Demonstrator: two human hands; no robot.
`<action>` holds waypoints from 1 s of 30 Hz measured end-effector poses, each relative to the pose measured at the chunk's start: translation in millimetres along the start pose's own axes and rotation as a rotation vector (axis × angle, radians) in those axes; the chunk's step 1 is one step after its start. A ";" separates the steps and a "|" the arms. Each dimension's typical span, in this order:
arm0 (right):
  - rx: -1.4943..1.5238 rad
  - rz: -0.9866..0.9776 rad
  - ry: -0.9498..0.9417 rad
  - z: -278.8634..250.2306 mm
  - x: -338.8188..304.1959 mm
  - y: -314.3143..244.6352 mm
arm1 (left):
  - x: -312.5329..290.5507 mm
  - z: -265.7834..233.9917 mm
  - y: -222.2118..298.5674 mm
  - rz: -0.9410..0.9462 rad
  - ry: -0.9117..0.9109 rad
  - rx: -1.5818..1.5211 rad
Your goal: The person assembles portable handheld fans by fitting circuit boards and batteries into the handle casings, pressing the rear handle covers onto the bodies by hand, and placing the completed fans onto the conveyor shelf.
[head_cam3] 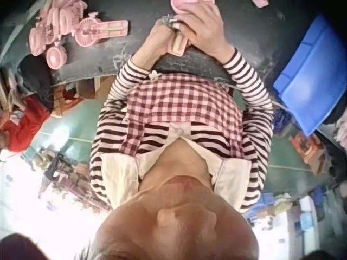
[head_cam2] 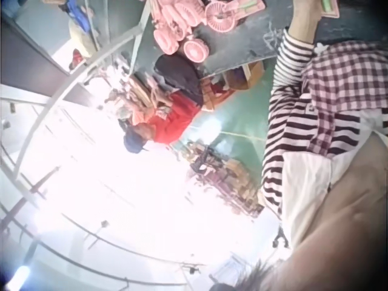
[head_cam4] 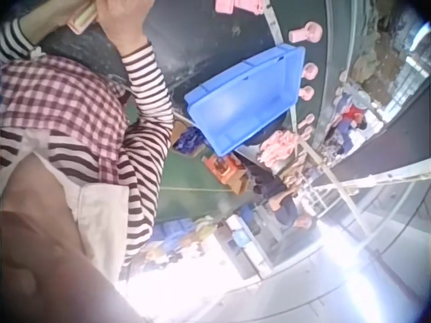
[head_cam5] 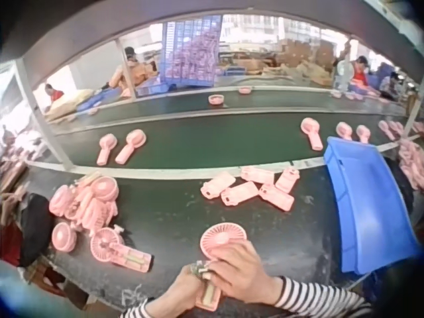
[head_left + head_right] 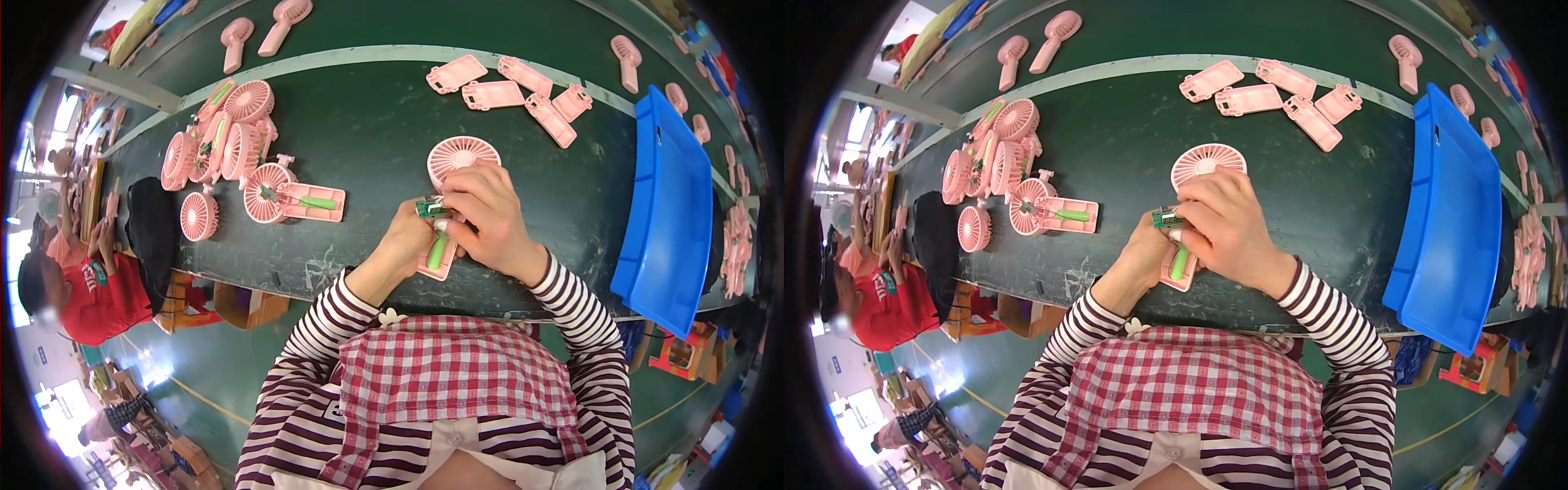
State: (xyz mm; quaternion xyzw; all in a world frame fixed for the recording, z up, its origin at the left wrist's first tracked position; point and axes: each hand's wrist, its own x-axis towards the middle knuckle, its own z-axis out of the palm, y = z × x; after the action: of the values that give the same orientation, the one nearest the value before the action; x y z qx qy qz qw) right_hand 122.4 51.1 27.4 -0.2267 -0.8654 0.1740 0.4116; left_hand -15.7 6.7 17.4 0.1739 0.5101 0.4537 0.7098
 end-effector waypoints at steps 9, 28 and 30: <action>0.049 0.024 -0.043 -3.5 -3.6 5.5 | 3.1 -5.4 -2.3 -0.033 -0.146 0.066; -0.238 -0.071 0.126 3.3 -28.5 -3.8 | -3.4 4.3 2.9 0.074 -0.016 -0.132; -0.210 -0.016 0.071 2.3 -27.2 -3.2 | -2.8 1.3 -0.1 0.084 -0.033 -0.097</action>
State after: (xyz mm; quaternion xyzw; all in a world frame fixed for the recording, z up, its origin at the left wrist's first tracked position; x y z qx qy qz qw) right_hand 135.0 33.6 10.3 -0.2678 -0.8655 0.0710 0.4174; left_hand -14.7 4.6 19.5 0.1678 0.4681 0.5043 0.7060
